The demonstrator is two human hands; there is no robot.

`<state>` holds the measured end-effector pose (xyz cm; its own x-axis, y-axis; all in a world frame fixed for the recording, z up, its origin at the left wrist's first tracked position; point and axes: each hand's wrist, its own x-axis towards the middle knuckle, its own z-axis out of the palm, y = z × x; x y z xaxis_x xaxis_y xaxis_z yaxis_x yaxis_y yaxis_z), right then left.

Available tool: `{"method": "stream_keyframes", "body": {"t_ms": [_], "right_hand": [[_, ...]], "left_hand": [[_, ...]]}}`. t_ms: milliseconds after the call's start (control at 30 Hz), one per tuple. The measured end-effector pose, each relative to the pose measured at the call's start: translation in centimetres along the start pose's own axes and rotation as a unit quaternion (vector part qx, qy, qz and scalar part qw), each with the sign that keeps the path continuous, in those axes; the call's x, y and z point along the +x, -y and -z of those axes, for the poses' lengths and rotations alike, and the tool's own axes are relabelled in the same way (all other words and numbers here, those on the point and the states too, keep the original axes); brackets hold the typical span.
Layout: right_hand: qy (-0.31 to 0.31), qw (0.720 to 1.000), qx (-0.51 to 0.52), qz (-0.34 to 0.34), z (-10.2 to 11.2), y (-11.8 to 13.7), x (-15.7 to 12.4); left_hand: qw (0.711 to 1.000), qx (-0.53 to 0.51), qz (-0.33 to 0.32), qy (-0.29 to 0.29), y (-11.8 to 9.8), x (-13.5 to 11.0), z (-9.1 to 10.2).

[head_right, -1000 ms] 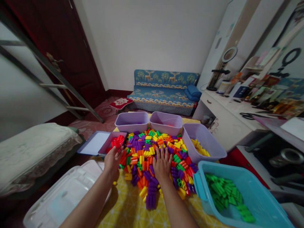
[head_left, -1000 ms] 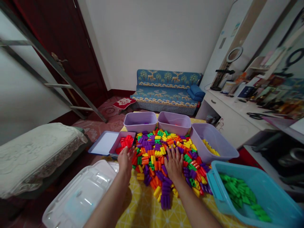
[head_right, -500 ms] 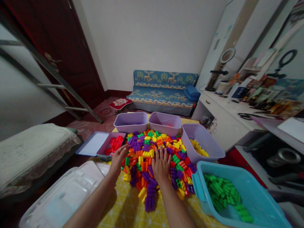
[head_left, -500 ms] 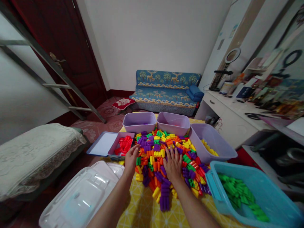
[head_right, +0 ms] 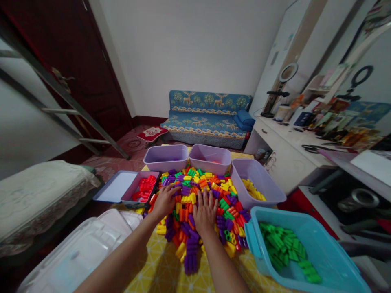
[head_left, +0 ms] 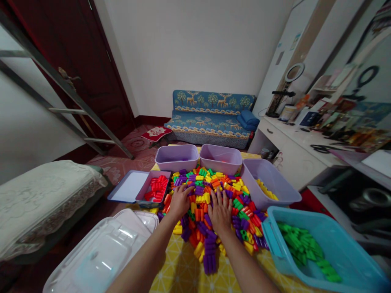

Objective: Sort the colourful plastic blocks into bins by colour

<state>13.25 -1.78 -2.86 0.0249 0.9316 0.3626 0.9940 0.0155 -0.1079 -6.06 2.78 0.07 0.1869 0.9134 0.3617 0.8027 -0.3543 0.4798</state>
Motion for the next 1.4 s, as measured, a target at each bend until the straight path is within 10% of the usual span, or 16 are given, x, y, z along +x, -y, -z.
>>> {"method": "stream_keyframes", "body": {"t_ms": [533,800,967,1233,1400], "right_hand": [[0.002,1.0,0.005,-0.005,0.0,0.1,0.0],[-0.002,1.0,0.011,-0.004,0.0,0.2,0.0],[0.014,0.999,0.05,-0.001,0.2,-0.4,0.2],[-0.073,0.943,0.323,-0.014,2.9,-0.5,1.5],[0.027,0.856,0.509,-0.087,4.6,2.5,1.6]], "left_hand": [[0.969,-0.222,0.092,-0.058,0.7,-1.4,0.6],[0.753,-0.56,0.327,-0.112,0.6,-2.6,-0.3],[0.648,-0.662,0.366,-0.089,-0.5,-3.1,-0.6],[0.635,-0.682,0.36,-0.045,-2.8,-3.8,-0.3],[0.66,-0.676,0.327,0.013,-4.2,-4.1,0.3]]}}
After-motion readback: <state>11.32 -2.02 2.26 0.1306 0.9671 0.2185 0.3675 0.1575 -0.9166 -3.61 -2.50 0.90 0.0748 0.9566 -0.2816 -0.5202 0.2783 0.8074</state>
